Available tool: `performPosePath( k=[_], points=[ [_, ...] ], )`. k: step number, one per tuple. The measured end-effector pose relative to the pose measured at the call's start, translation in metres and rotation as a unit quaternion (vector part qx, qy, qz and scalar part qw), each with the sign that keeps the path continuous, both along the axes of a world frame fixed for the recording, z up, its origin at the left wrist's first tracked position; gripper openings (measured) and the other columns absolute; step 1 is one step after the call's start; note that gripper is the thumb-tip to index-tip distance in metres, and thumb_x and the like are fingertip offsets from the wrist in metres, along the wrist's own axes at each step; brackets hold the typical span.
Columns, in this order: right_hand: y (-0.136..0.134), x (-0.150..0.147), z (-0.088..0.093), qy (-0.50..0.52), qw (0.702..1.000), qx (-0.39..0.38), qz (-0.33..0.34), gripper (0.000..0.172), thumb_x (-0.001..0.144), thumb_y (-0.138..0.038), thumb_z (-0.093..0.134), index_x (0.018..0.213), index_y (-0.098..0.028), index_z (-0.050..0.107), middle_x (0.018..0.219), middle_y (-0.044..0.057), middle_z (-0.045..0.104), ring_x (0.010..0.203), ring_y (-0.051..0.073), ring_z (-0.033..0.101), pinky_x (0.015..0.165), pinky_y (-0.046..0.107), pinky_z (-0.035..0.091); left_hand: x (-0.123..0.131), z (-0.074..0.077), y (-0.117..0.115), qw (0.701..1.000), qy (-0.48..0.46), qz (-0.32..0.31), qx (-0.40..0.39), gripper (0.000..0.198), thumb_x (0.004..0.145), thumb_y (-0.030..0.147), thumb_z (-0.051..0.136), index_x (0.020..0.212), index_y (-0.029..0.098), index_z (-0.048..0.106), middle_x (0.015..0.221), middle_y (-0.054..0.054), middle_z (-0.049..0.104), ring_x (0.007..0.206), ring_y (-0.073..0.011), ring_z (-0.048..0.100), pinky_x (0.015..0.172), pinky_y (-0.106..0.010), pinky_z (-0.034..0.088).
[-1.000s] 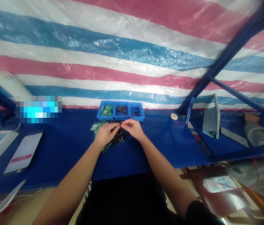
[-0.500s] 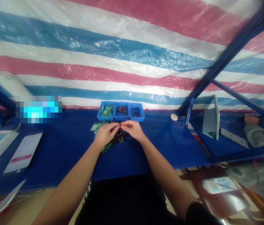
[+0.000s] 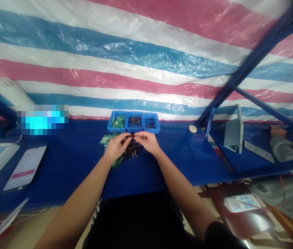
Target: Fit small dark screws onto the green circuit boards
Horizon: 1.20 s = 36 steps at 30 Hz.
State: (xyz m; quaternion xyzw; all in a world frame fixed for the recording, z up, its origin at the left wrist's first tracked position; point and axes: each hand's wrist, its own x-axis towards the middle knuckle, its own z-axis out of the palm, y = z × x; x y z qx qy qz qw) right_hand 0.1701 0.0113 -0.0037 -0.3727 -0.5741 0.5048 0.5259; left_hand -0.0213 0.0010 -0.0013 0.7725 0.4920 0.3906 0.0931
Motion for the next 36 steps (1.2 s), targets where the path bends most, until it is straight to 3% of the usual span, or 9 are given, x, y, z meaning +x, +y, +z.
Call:
performPosePath(
  k=[9, 15, 25, 32, 36],
  points=[
    [-0.0005, 0.0006, -0.0003, -0.013, 1.0, 0.0, -0.004, 0.035, 0.071, -0.04, 0.075, 0.098, -0.018, 0.074, 0.092, 0.007, 0.075, 0.079, 0.019, 0.071, 0.079, 0.035, 0.059, -0.0002, 0.0009, -0.0007, 1.0, 0.01, -0.004, 0.01, 0.028, 0.095, 0.042, 0.048, 0.102, 0.024, 0.068, 0.096, -0.004, 0.073, 0.08, -0.0178, 0.067, 0.072, -0.028, 0.051],
    [-0.0007, 0.0011, 0.0001, 0.002, 1.0, 0.002, 0.002, 0.031, 0.073, -0.037, 0.075, 0.096, -0.017, 0.074, 0.089, 0.007, 0.075, 0.078, 0.02, 0.072, 0.079, 0.035, 0.059, 0.0004, 0.0006, -0.001, 1.0, -0.007, 0.0, -0.007, 0.028, 0.093, 0.042, 0.052, 0.107, 0.024, 0.067, 0.092, -0.002, 0.073, 0.073, -0.0155, 0.067, 0.069, -0.026, 0.051],
    [-0.002, -0.0003, 0.0016, -0.006, 1.0, 0.003, 0.001, 0.032, 0.072, -0.037, 0.076, 0.096, -0.018, 0.073, 0.091, 0.007, 0.075, 0.081, 0.02, 0.072, 0.081, 0.036, 0.058, 0.0002, -0.0001, -0.0003, 1.0, 0.01, -0.004, 0.02, 0.026, 0.094, 0.04, 0.05, 0.103, 0.024, 0.068, 0.094, -0.003, 0.073, 0.078, -0.0174, 0.067, 0.07, -0.027, 0.051],
    [-0.0007, 0.0004, 0.0004, -0.016, 1.0, -0.003, 0.002, 0.033, 0.072, -0.041, 0.075, 0.097, -0.018, 0.073, 0.089, 0.007, 0.075, 0.078, 0.02, 0.072, 0.079, 0.036, 0.059, 0.0, -0.0006, -0.0005, 1.0, 0.006, -0.007, 0.022, 0.028, 0.092, 0.043, 0.052, 0.107, 0.024, 0.067, 0.079, -0.001, 0.071, 0.065, -0.0147, 0.064, 0.065, -0.026, 0.05],
    [-0.0008, 0.0002, -0.0001, -0.011, 1.0, 0.0, 0.005, 0.033, 0.073, -0.039, 0.075, 0.097, -0.018, 0.072, 0.09, 0.007, 0.075, 0.078, 0.02, 0.072, 0.078, 0.035, 0.059, -0.0002, -0.0024, 0.0007, 0.999, 0.012, -0.011, 0.032, 0.027, 0.093, 0.041, 0.051, 0.104, 0.024, 0.069, 0.09, -0.002, 0.073, 0.074, -0.0164, 0.066, 0.07, -0.027, 0.051]
  ],
)
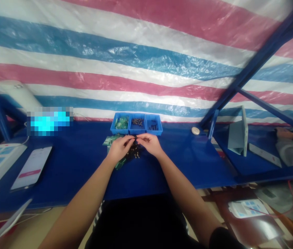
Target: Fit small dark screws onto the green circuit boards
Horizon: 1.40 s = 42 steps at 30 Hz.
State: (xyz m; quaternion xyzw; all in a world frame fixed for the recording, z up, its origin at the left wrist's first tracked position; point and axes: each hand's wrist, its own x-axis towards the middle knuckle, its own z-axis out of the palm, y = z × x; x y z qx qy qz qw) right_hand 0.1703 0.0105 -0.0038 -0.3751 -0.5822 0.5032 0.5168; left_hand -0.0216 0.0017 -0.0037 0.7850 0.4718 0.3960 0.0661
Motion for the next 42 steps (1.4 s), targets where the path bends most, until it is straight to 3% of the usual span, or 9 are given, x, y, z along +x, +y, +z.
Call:
performPosePath(
  k=[11, 16, 24, 34, 42],
  points=[
    [-0.0018, 0.0002, 0.0015, -0.015, 1.0, 0.005, -0.004, 0.034, 0.072, -0.041, 0.075, 0.097, -0.018, 0.073, 0.091, 0.007, 0.075, 0.078, 0.021, 0.072, 0.079, 0.037, 0.059, 0.0001, -0.0004, 0.0005, 1.0, 0.005, -0.007, -0.009, 0.027, 0.094, 0.041, 0.05, 0.104, 0.024, 0.068, 0.094, -0.004, 0.073, 0.079, -0.0183, 0.067, 0.073, -0.029, 0.051],
    [-0.0015, 0.0019, 0.0013, -0.022, 1.0, 0.012, -0.018, 0.031, 0.073, -0.039, 0.074, 0.096, -0.019, 0.073, 0.088, 0.006, 0.074, 0.075, 0.02, 0.071, 0.076, 0.036, 0.058, 0.0014, 0.0003, -0.0005, 1.0, -0.004, -0.009, -0.013, 0.026, 0.093, 0.039, 0.052, 0.108, 0.024, 0.067, 0.082, -0.002, 0.072, 0.069, -0.0162, 0.064, 0.066, -0.028, 0.05],
    [-0.0015, 0.0023, -0.0006, -0.027, 0.999, 0.018, -0.009, 0.031, 0.074, -0.038, 0.074, 0.098, -0.019, 0.073, 0.087, 0.006, 0.075, 0.076, 0.021, 0.071, 0.077, 0.036, 0.058, 0.0005, -0.0009, -0.0002, 1.0, -0.003, -0.015, -0.001, 0.023, 0.094, 0.036, 0.051, 0.106, 0.025, 0.068, 0.101, -0.003, 0.073, 0.084, -0.0184, 0.068, 0.076, -0.03, 0.052],
    [-0.0026, 0.0029, 0.0, -0.046, 0.999, 0.021, -0.014, 0.03, 0.074, -0.039, 0.074, 0.094, -0.018, 0.073, 0.086, 0.007, 0.075, 0.076, 0.021, 0.071, 0.075, 0.035, 0.057, 0.0013, -0.0005, -0.0004, 1.0, 0.005, -0.006, -0.01, 0.025, 0.093, 0.038, 0.053, 0.108, 0.025, 0.068, 0.093, -0.002, 0.074, 0.075, -0.0164, 0.067, 0.071, -0.028, 0.052],
    [-0.003, 0.0026, -0.0002, -0.051, 0.998, 0.029, -0.014, 0.025, 0.076, -0.036, 0.072, 0.094, -0.018, 0.072, 0.083, 0.006, 0.074, 0.075, 0.02, 0.071, 0.074, 0.033, 0.056, 0.0002, -0.0051, 0.0023, 0.999, -0.016, -0.01, 0.035, 0.024, 0.093, 0.035, 0.054, 0.108, 0.025, 0.07, 0.101, -0.002, 0.074, 0.082, -0.0175, 0.069, 0.077, -0.03, 0.055]
  ],
)
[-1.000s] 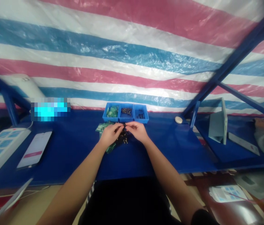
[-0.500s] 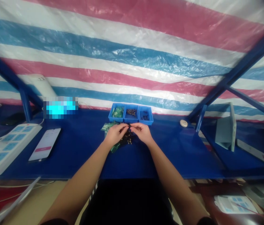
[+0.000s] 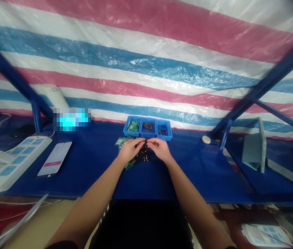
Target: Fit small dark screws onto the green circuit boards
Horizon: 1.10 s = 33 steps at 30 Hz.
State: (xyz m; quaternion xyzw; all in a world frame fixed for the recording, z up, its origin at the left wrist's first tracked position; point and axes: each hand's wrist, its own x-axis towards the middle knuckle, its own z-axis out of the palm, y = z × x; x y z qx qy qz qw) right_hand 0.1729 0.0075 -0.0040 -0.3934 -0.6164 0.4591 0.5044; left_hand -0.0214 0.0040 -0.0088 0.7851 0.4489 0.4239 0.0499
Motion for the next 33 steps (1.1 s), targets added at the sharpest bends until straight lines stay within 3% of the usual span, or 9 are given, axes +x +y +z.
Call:
performPosePath(
  k=[5, 17, 27, 33],
  points=[
    [0.0001, -0.0006, -0.001, 0.001, 1.0, 0.008, -0.001, 0.026, 0.077, -0.035, 0.071, 0.097, -0.018, 0.071, 0.085, 0.006, 0.074, 0.075, 0.02, 0.071, 0.073, 0.033, 0.056, -0.0004, -0.0006, 0.001, 1.0, -0.002, -0.018, 0.01, 0.022, 0.094, 0.033, 0.053, 0.104, 0.024, 0.071, 0.103, -0.002, 0.074, 0.087, -0.0181, 0.07, 0.079, -0.03, 0.055],
    [0.0001, 0.0004, -0.0029, -0.027, 0.999, 0.028, -0.027, 0.025, 0.078, -0.036, 0.07, 0.096, -0.018, 0.072, 0.088, 0.007, 0.074, 0.077, 0.019, 0.069, 0.073, 0.032, 0.056, 0.002, 0.0048, -0.0026, 0.999, 0.01, 0.001, -0.045, 0.025, 0.093, 0.037, 0.055, 0.11, 0.024, 0.067, 0.088, -0.001, 0.074, 0.069, -0.0148, 0.067, 0.065, -0.025, 0.052],
    [-0.0046, -0.0027, 0.0007, -0.087, 0.993, 0.074, -0.043, 0.02, 0.081, -0.034, 0.067, 0.093, -0.019, 0.074, 0.089, 0.006, 0.075, 0.076, 0.019, 0.068, 0.07, 0.031, 0.055, 0.0033, 0.0035, -0.002, 0.999, -0.021, -0.036, -0.008, 0.022, 0.093, 0.034, 0.056, 0.105, 0.024, 0.07, 0.099, -0.002, 0.074, 0.083, -0.0169, 0.069, 0.076, -0.029, 0.055],
    [-0.0044, -0.0024, 0.0019, -0.087, 0.993, 0.066, -0.04, 0.022, 0.082, -0.036, 0.066, 0.092, -0.019, 0.075, 0.089, 0.006, 0.075, 0.074, 0.018, 0.068, 0.067, 0.029, 0.053, 0.0045, 0.0059, -0.0031, 0.997, -0.017, -0.076, -0.001, 0.027, 0.095, 0.028, 0.052, 0.117, 0.024, 0.066, 0.097, -0.005, 0.072, 0.088, -0.0176, 0.066, 0.08, -0.033, 0.055]
  ],
)
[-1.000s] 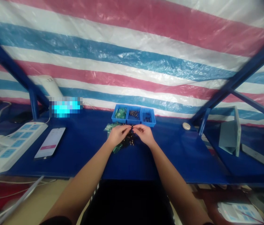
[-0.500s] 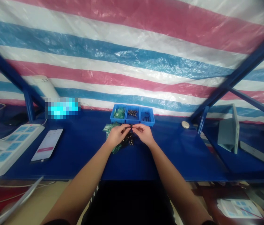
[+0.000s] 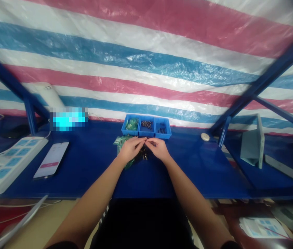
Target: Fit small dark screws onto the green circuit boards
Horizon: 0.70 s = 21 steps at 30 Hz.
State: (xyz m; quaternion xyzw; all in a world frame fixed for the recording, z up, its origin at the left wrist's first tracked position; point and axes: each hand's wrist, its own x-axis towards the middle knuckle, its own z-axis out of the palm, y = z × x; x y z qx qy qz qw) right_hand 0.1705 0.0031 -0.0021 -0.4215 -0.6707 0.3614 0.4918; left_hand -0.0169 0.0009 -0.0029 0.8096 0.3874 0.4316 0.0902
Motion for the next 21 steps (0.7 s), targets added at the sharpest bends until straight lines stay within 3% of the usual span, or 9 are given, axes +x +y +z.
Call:
performPosePath(
  k=[3, 21],
  points=[
    [0.0008, 0.0001, 0.0001, 0.028, 0.999, -0.028, 0.003, 0.024, 0.081, -0.038, 0.066, 0.093, -0.018, 0.074, 0.088, 0.005, 0.075, 0.072, 0.018, 0.067, 0.066, 0.029, 0.053, 0.0015, 0.0011, -0.0002, 1.0, 0.013, -0.005, 0.007, 0.033, 0.093, 0.028, 0.055, 0.125, 0.026, 0.062, 0.098, -0.006, 0.068, 0.091, -0.0184, 0.063, 0.081, -0.035, 0.054],
    [0.0019, 0.0013, 0.002, 0.033, 0.999, -0.019, -0.028, 0.021, 0.08, -0.037, 0.066, 0.087, -0.019, 0.073, 0.083, 0.005, 0.073, 0.072, 0.018, 0.065, 0.067, 0.029, 0.053, -0.0007, -0.0028, 0.0054, 0.999, 0.026, 0.01, 0.046, 0.027, 0.094, 0.029, 0.053, 0.117, 0.024, 0.066, 0.102, -0.006, 0.071, 0.092, -0.0185, 0.064, 0.088, -0.037, 0.053]
  ],
)
